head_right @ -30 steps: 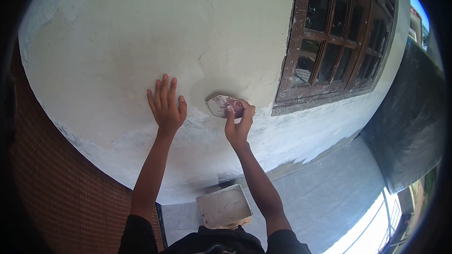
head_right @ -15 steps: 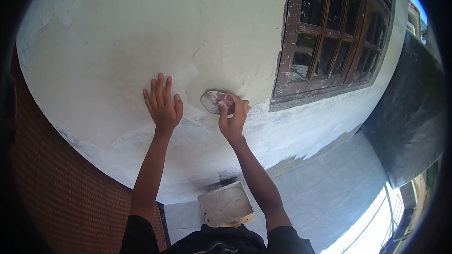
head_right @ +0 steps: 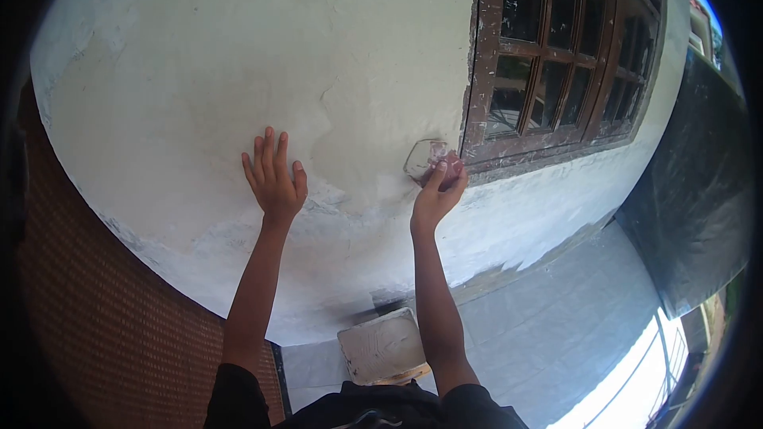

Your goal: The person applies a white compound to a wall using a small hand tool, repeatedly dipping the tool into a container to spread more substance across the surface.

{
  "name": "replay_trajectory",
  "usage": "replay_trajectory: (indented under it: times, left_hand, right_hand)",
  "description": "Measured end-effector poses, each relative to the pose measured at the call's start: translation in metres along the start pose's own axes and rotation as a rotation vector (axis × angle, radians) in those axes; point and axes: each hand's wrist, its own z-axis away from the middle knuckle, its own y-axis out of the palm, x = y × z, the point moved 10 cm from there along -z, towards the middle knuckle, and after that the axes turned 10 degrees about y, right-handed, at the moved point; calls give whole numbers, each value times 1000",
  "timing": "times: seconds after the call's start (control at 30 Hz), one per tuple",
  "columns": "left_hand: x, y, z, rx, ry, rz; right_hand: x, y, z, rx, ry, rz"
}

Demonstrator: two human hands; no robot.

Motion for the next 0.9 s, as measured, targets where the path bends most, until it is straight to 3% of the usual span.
replay_trajectory:
  times: [0.07,0.13,0.2,0.27,0.3,0.37,0.4,0.47,0.53,0.6,0.7,0.73,0.8,0.87,0.9]
  left_hand:
    - [0,1,0,1,-4,-7]
    - [-1,0,0,-12,-2,0]
    - [-1,1,0,-11,-2,7]
    - [-2,1,0,-5,0,15]
    - [-2,1,0,13,-6,19]
    - [-2,0,2,32,-10,18]
    - [-1,2,4,54,-12,30]
    - [-2,2,8,76,-19,31]
    - [-3,1,9,81,-73,52]
    - [-5,3,10,76,-98,56]
    - [-12,4,14,92,-141,70]
    - [-11,4,15,99,-162,63]
    - [-14,3,19,137,-149,75]
    - [-16,0,26,173,-142,76]
    - [-18,0,32,217,-143,85]
  right_hand:
    - [1,-28,-9,-124,103,-54]
    - [5,-13,6,42,21,-47]
    - [3,21,45,368,-188,156]
    - [16,56,96,681,-601,563]
    - [14,52,92,677,-594,564]
    - [5,37,52,470,-421,509]
    - [0,10,22,242,-241,317]
    - [-35,-38,-24,19,210,-96]
    - [-29,-64,-38,-105,117,-82]
    - [-2,-32,-14,117,86,-48]
    - [10,22,47,524,-294,269]
    - [25,40,71,665,-546,406]
    - [24,53,72,760,-684,495]
    - [26,28,17,445,-463,468]
    - [12,5,-20,294,-142,172]
